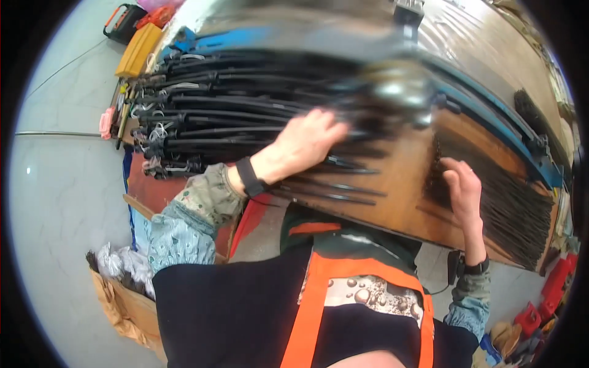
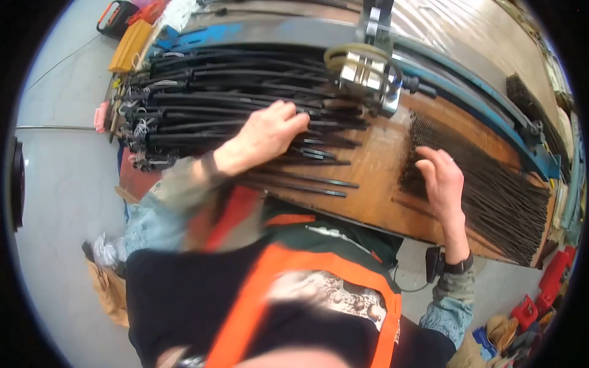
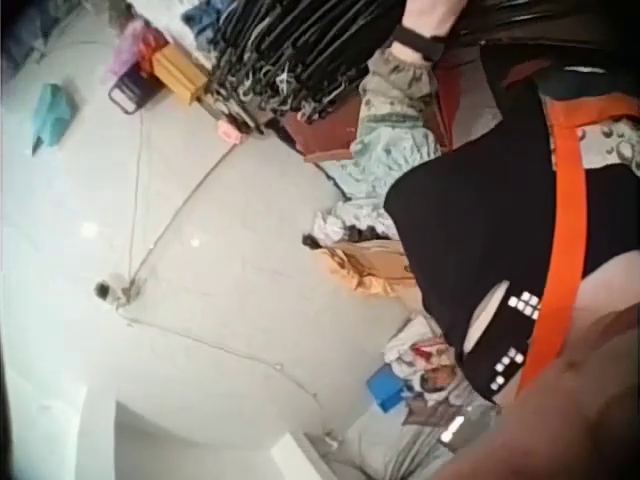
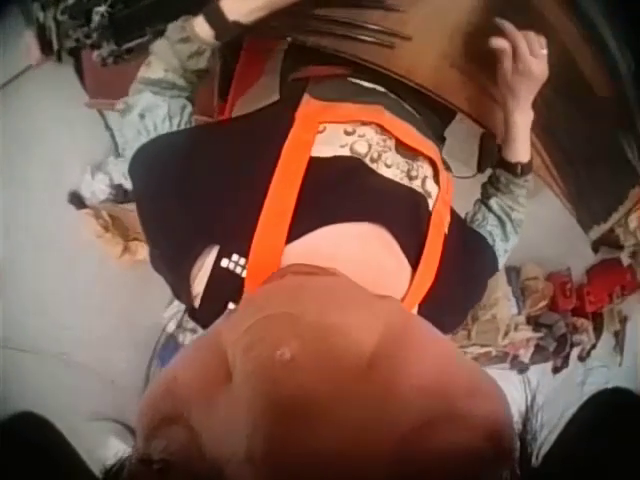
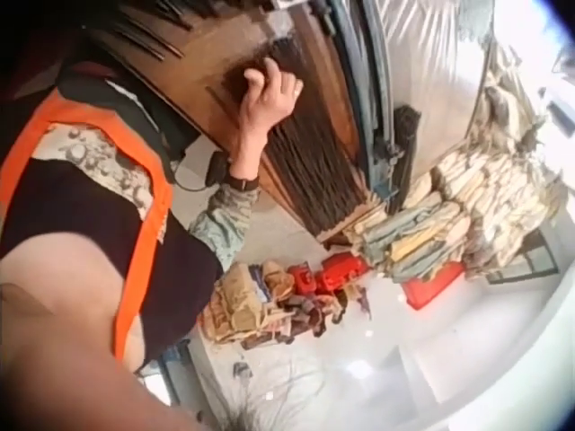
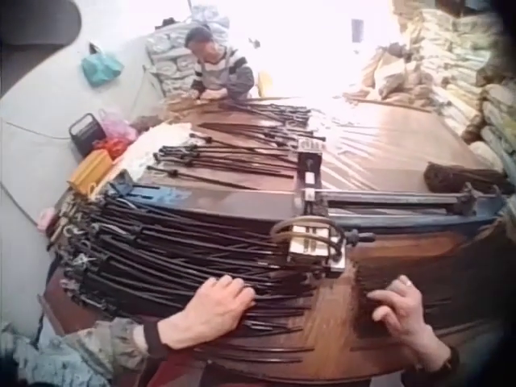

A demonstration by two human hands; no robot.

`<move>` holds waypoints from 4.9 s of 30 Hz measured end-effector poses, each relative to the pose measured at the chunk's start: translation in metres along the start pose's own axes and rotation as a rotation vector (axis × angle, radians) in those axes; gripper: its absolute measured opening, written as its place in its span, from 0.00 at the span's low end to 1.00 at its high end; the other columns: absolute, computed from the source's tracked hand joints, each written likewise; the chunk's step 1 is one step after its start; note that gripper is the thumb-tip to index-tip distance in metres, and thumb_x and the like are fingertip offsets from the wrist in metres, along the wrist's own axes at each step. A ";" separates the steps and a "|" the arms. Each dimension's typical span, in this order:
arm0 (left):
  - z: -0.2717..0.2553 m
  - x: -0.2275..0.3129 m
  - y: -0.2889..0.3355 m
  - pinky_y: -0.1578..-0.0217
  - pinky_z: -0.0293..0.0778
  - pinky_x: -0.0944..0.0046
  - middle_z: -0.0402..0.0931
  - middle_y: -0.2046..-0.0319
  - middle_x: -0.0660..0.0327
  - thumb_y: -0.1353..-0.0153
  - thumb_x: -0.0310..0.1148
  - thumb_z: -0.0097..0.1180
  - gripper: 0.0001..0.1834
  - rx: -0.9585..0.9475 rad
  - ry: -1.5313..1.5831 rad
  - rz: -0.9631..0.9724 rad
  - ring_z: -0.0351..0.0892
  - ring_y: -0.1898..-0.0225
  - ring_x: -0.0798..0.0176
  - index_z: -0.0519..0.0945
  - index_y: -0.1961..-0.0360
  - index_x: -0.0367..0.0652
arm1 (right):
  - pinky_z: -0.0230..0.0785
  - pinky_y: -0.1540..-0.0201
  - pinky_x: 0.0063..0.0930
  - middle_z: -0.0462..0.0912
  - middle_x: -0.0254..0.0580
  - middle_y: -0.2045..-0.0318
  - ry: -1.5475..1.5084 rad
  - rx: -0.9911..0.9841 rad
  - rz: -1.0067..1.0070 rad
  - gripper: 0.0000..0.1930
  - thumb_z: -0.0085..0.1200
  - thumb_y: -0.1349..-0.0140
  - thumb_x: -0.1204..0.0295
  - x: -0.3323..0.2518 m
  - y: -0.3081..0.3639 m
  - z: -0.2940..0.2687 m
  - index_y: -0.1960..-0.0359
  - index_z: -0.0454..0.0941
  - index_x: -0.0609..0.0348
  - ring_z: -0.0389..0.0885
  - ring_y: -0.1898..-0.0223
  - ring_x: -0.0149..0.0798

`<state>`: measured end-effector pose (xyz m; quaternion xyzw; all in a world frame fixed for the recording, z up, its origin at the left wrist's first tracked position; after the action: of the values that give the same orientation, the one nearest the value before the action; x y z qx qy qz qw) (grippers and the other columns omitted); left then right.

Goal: The person picks up a black rod and a metal spring, slides the spring onto the rod, and places the assembly into a machine. The person then removes the processed rod and sets it aside on a pile.

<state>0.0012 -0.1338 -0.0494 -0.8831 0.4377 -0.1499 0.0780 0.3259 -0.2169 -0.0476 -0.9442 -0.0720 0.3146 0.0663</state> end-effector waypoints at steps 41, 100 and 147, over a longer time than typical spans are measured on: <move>-0.041 0.149 -0.153 0.77 0.70 0.56 0.68 0.76 0.57 0.41 0.27 0.58 0.13 -0.068 0.048 0.564 0.74 0.75 0.52 0.78 0.54 0.43 | 0.74 0.72 0.29 0.78 0.34 0.77 0.070 0.664 -0.482 0.27 0.64 0.44 0.60 0.029 0.039 -0.042 0.43 0.76 0.55 0.78 0.72 0.37; -0.109 0.021 -0.130 0.68 0.73 0.61 0.79 0.68 0.53 0.37 0.25 0.57 0.16 0.157 -0.043 0.203 0.77 0.70 0.57 0.78 0.48 0.42 | 0.72 0.68 0.31 0.80 0.36 0.74 0.367 0.823 -0.341 0.11 0.61 0.42 0.70 0.036 -0.034 -0.052 0.56 0.82 0.51 0.78 0.72 0.39; -0.038 -0.083 -0.165 0.67 0.75 0.51 0.75 0.74 0.54 0.34 0.41 0.52 0.14 0.075 0.043 0.050 0.79 0.68 0.48 0.74 0.70 0.40 | 0.64 0.54 0.34 0.81 0.39 0.72 0.439 0.480 -0.265 0.05 0.60 0.40 0.72 0.074 -0.127 -0.077 0.69 0.78 0.59 0.76 0.65 0.43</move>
<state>0.0645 0.0322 0.0145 -0.8648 0.4554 -0.1832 0.1055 0.4190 -0.0849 -0.0086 -0.9293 -0.1020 0.1005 0.3404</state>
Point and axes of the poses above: each hand's wrist, its own y-axis away from the middle knuckle, its own z-axis out of the palm, x = y × z, the point moved 4 cm from there along -y, towards the middle knuckle
